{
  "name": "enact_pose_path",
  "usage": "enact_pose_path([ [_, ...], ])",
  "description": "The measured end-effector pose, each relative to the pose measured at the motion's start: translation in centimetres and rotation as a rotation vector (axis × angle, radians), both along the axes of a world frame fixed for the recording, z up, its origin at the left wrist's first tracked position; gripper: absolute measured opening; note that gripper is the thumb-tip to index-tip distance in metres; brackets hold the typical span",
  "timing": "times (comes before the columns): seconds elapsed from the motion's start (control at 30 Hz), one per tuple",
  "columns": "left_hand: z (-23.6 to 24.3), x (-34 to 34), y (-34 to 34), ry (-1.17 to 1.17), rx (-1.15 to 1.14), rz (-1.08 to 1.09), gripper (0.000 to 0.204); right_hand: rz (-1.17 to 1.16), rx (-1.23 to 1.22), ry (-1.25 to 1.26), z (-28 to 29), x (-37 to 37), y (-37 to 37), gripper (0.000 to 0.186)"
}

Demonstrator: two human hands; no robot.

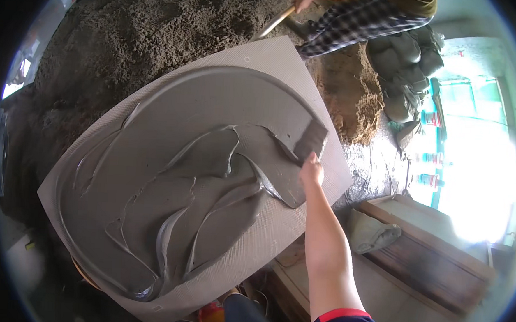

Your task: The person scoops mortar from a bucket and spreads it across the back of a tile using a trowel, then lifts and carries the tile across the room with another person.

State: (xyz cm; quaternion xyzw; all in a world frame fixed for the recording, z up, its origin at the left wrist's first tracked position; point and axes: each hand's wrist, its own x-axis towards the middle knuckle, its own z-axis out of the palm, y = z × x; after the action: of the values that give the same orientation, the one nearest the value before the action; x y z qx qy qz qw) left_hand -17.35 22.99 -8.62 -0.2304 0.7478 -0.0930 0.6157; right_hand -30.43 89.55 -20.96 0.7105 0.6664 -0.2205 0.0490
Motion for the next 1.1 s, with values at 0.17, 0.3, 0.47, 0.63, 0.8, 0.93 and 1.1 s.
enact_pose_path([
  [0.17,-1.5,1.5,-2.1,0.016,0.010,-0.021,0.109,-0.529,-0.161,0.372,1.3,5.3,-3.9,0.057],
  [0.3,-1.3,1.4,-1.8,0.018,0.062,-0.029,0.108,-0.468,-0.372,0.623,1.5,3.5,-7.7,0.054],
  [0.47,-0.6,0.5,-2.9,0.011,0.047,-0.024,0.110,-0.003,-0.588,0.345,3.7,-6.2,-16.8,0.059],
  [0.63,-0.4,0.1,-2.6,0.016,0.066,-0.010,0.110,0.544,-0.633,0.075,4.1,-8.5,-26.8,0.075],
  [0.8,-0.5,-0.4,-1.2,0.041,0.068,0.023,0.111,0.950,-0.698,0.078,4.0,-1.6,-35.0,0.058],
  [0.93,-1.2,1.2,-3.7,0.083,0.053,-0.023,0.110,1.073,-0.793,-0.083,6.9,1.1,-33.9,0.056],
  [1.1,-1.3,0.4,-2.0,0.038,0.060,-0.068,0.111,0.777,-0.268,-0.182,4.1,8.4,-22.6,0.050],
])
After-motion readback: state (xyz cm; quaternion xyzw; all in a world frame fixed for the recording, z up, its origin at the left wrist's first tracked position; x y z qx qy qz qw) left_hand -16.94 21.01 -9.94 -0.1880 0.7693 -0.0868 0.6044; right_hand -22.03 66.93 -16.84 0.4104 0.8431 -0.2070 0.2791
